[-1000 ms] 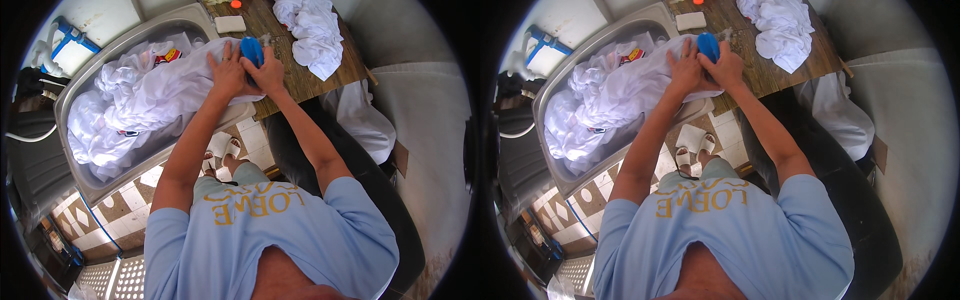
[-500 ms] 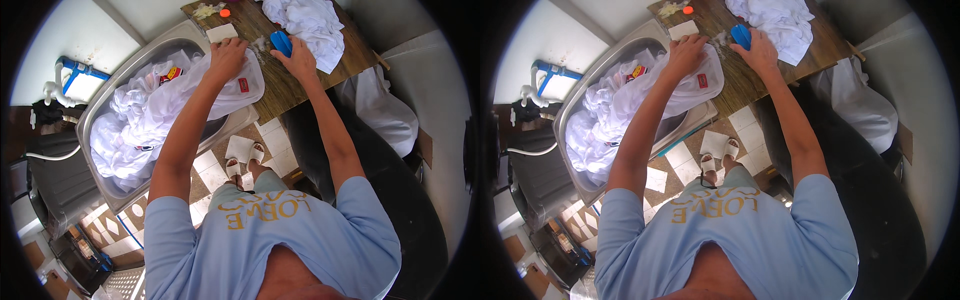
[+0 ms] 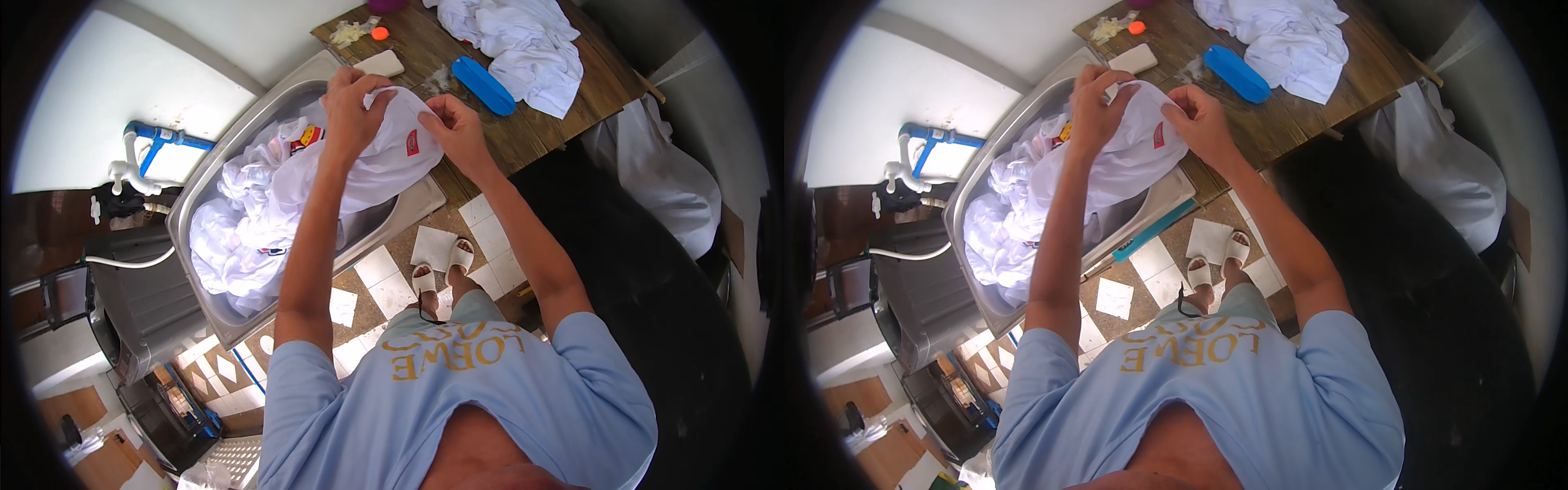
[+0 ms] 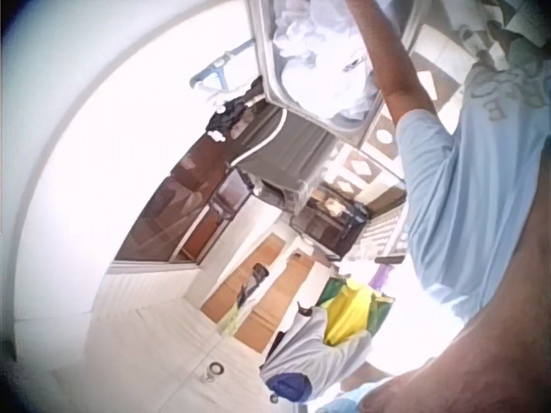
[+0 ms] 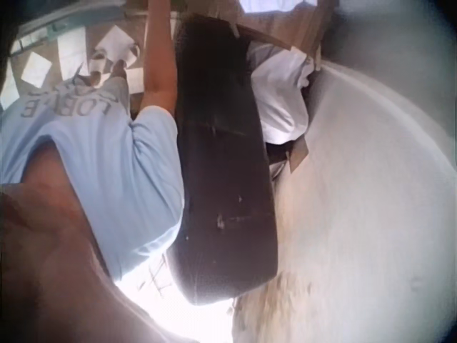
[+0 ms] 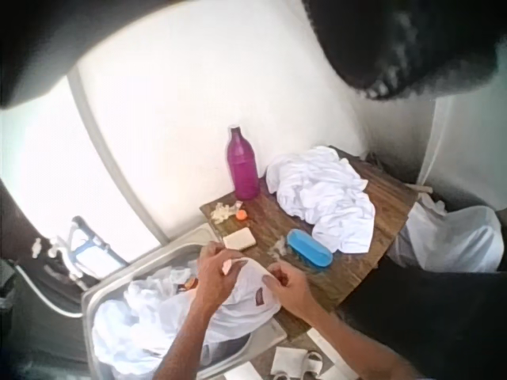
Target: The person scrubs a white garment using a blue brush in a basin of soapy water and rubs the fabric against itself by hand.
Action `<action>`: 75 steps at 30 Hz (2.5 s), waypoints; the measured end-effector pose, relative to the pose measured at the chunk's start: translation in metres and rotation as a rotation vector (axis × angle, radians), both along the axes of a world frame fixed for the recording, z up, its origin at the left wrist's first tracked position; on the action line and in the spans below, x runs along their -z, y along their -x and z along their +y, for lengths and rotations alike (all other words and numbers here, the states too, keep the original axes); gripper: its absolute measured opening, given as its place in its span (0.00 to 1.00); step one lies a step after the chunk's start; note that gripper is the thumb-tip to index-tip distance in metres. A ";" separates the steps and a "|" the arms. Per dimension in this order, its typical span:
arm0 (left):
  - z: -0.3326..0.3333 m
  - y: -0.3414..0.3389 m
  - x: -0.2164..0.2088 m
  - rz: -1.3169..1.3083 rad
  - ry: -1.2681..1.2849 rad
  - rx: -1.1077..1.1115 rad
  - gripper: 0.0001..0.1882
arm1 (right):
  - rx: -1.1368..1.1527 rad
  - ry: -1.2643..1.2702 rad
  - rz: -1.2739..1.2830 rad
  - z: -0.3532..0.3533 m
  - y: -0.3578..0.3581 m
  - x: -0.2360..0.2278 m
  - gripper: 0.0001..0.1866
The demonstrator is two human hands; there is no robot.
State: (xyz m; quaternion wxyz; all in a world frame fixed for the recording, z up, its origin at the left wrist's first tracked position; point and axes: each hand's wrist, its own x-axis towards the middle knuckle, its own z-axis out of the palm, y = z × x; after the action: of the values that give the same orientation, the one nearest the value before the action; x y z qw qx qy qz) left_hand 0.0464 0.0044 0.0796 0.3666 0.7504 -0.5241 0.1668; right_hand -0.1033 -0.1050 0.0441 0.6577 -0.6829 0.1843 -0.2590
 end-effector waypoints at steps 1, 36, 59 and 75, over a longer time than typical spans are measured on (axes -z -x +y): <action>0.010 0.008 -0.002 0.212 0.054 -0.039 0.09 | 0.048 0.114 0.001 0.007 -0.001 -0.004 0.08; 0.069 -0.002 0.081 1.241 1.135 -0.015 0.12 | -0.249 0.388 0.118 0.083 -0.119 -0.038 0.27; 0.058 -0.013 0.109 1.085 1.074 -0.236 0.14 | -0.255 0.608 0.192 0.088 -0.162 -0.002 0.23; 0.075 -0.011 0.103 1.296 1.121 -0.200 0.13 | -0.357 0.556 0.110 0.091 -0.092 0.017 0.26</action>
State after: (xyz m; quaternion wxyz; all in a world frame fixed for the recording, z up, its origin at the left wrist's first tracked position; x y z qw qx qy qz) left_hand 0.0573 0.0796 -0.0236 0.8930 0.4488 0.0167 -0.0286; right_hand -0.0115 -0.0141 0.0275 0.4701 -0.8707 0.0192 -0.1430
